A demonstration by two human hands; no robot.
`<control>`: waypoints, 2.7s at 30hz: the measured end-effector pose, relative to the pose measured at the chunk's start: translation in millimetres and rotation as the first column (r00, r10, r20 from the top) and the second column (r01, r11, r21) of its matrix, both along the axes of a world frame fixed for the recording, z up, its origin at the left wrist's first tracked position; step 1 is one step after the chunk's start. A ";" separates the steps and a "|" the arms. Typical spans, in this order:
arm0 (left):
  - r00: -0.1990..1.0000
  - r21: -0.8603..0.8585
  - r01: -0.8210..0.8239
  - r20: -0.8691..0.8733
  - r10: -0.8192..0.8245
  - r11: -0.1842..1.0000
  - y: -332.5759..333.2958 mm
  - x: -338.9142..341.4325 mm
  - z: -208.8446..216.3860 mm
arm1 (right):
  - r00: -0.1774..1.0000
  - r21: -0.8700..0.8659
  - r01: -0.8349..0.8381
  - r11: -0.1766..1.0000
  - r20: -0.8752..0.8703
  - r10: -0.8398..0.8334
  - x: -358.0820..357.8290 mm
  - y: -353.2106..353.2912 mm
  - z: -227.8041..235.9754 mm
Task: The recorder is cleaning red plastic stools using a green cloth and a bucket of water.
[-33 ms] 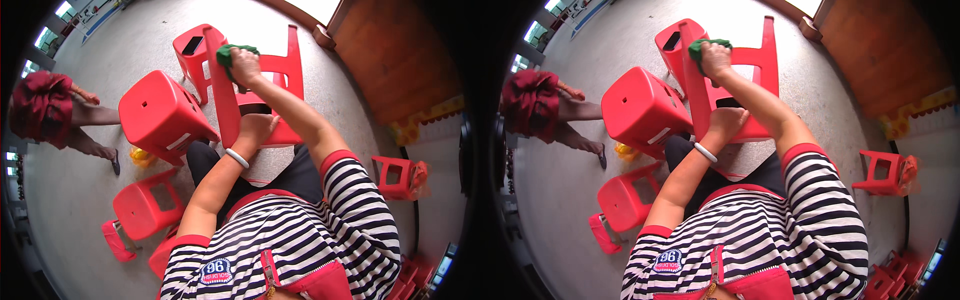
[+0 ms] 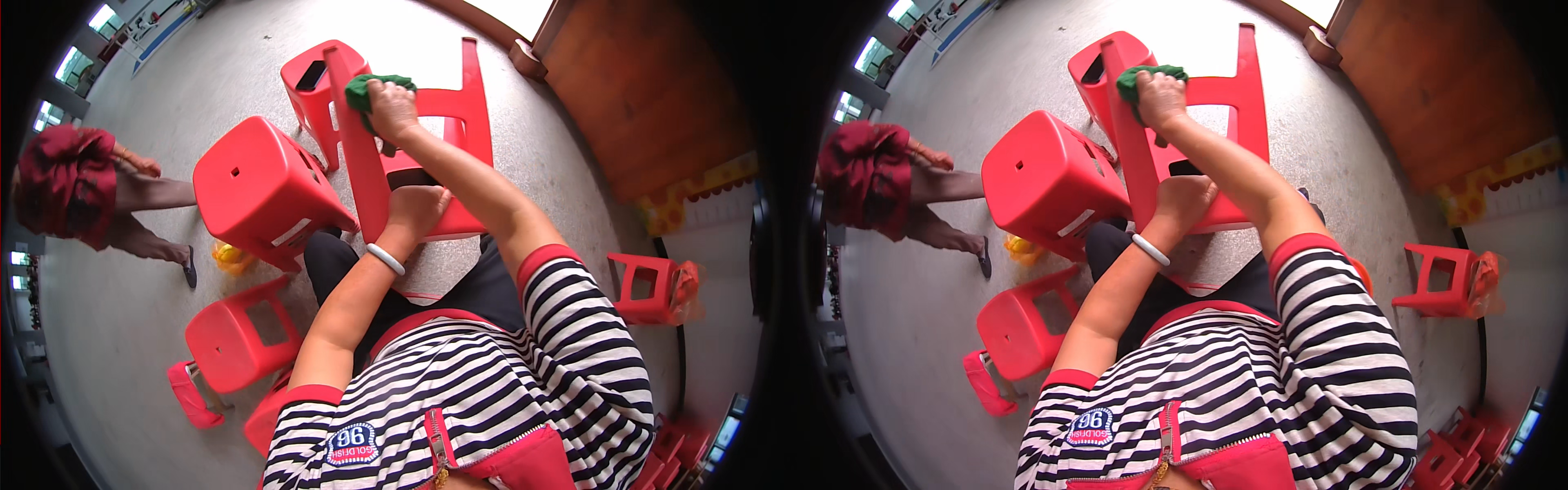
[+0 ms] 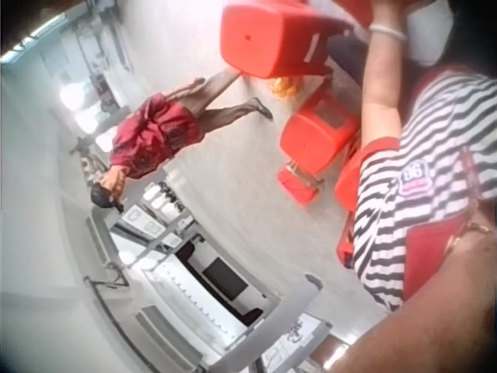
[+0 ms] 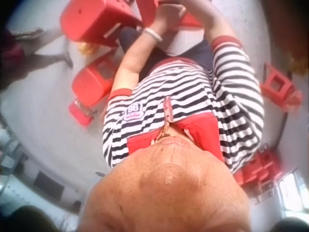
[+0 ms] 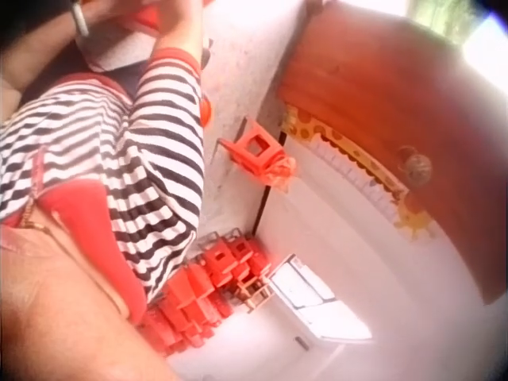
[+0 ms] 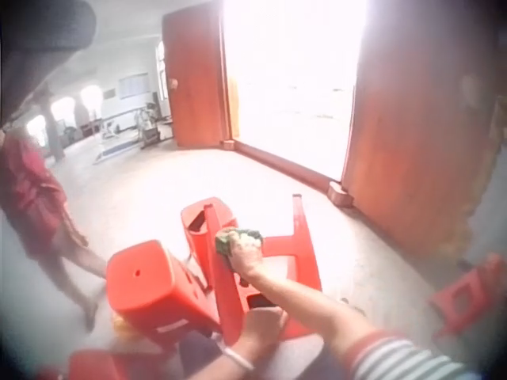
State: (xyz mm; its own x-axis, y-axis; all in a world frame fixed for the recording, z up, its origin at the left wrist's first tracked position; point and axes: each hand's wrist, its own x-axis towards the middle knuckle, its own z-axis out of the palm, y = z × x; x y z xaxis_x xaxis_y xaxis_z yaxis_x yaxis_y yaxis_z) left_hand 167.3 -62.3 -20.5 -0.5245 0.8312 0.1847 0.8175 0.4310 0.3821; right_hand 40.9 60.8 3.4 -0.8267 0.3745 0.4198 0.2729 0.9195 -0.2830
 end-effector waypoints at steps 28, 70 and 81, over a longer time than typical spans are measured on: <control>0.998 -0.107 -0.052 0.013 0.054 0.993 19.1 7.7 2.1 | 0.986 -0.091 0.091 0.992 0.147 -0.077 71.6 51.6 18.7; 0.992 0.040 -0.104 -0.073 0.107 0.994 12.1 12.3 0.5 | 0.916 -0.341 0.398 0.851 0.094 -0.391 43.7 152.8 23.4; 0.993 0.031 -0.091 -0.068 0.093 0.995 12.7 10.2 0.3 | 0.990 0.003 -0.051 0.999 -0.133 0.051 165.5 91.5 -14.0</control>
